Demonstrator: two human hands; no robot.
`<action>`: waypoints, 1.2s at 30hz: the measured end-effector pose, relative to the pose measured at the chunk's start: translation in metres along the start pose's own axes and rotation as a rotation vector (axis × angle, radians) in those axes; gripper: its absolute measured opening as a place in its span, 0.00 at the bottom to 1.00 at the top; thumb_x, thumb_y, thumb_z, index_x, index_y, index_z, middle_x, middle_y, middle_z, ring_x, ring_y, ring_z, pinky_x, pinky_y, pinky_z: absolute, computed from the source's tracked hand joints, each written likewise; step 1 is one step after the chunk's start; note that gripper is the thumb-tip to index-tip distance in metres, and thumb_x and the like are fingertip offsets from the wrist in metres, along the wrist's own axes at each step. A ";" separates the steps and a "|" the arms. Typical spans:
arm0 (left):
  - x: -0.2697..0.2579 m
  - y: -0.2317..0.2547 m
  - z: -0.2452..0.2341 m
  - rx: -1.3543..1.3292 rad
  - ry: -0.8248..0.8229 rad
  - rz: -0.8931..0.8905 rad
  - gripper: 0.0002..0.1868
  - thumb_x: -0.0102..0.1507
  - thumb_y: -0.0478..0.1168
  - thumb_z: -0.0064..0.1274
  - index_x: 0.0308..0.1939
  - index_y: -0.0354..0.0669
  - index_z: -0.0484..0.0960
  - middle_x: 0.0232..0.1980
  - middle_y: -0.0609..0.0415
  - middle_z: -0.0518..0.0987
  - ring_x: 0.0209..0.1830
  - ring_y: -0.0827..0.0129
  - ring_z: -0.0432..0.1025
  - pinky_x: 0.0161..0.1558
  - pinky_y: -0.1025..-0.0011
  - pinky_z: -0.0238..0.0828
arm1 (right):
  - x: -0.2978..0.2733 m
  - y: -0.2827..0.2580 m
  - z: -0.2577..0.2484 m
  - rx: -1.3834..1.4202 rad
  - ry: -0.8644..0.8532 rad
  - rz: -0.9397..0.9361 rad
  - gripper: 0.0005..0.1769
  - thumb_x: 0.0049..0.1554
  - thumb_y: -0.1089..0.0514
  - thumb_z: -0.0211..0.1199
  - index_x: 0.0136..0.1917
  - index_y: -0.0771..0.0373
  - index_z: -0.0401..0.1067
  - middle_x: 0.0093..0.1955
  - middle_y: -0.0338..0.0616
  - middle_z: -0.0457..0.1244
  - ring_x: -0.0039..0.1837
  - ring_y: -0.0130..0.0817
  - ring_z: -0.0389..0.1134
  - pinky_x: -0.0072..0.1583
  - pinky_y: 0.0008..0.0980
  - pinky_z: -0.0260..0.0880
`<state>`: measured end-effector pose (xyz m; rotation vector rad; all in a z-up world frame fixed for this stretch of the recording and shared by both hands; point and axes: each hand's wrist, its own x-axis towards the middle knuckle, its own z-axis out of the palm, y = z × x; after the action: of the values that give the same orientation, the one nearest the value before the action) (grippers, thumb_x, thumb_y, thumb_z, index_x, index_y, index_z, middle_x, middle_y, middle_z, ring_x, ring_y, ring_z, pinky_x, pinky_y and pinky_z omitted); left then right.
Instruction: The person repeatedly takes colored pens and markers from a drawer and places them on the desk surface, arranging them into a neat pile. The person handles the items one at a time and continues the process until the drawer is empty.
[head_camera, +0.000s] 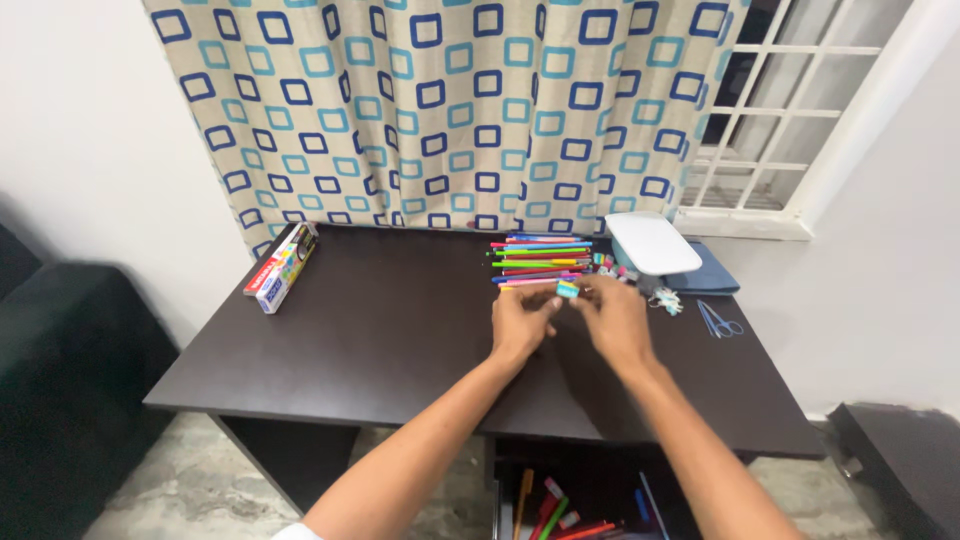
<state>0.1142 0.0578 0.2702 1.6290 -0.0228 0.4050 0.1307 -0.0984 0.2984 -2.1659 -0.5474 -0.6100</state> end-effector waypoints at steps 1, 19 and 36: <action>0.002 -0.006 -0.003 0.084 -0.018 -0.010 0.15 0.60 0.36 0.62 0.51 0.42 0.88 0.36 0.51 0.88 0.21 0.74 0.77 0.30 0.74 0.75 | 0.000 0.007 0.010 -0.008 0.019 -0.014 0.14 0.51 0.64 0.69 0.52 0.66 0.77 0.47 0.51 0.72 0.48 0.44 0.76 0.50 0.40 0.75; 0.045 -0.026 0.050 0.589 -0.128 -0.070 0.15 0.58 0.47 0.63 0.49 0.58 0.89 0.43 0.57 0.86 0.47 0.58 0.80 0.51 0.59 0.74 | 0.023 0.076 0.027 -0.516 0.330 -0.004 0.11 0.52 0.58 0.69 0.47 0.64 0.79 0.46 0.48 0.70 0.53 0.50 0.68 0.54 0.48 0.67; 0.049 -0.039 0.044 0.440 -0.132 0.029 0.11 0.58 0.48 0.63 0.42 0.52 0.90 0.42 0.55 0.87 0.45 0.63 0.82 0.50 0.64 0.75 | 0.018 0.069 0.029 -0.455 0.295 -0.258 0.07 0.55 0.62 0.64 0.47 0.65 0.79 0.45 0.51 0.68 0.51 0.49 0.68 0.53 0.47 0.68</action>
<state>0.1806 0.0304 0.2441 2.0899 -0.0599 0.3384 0.1909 -0.1123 0.2523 -2.3741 -0.5714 -1.2754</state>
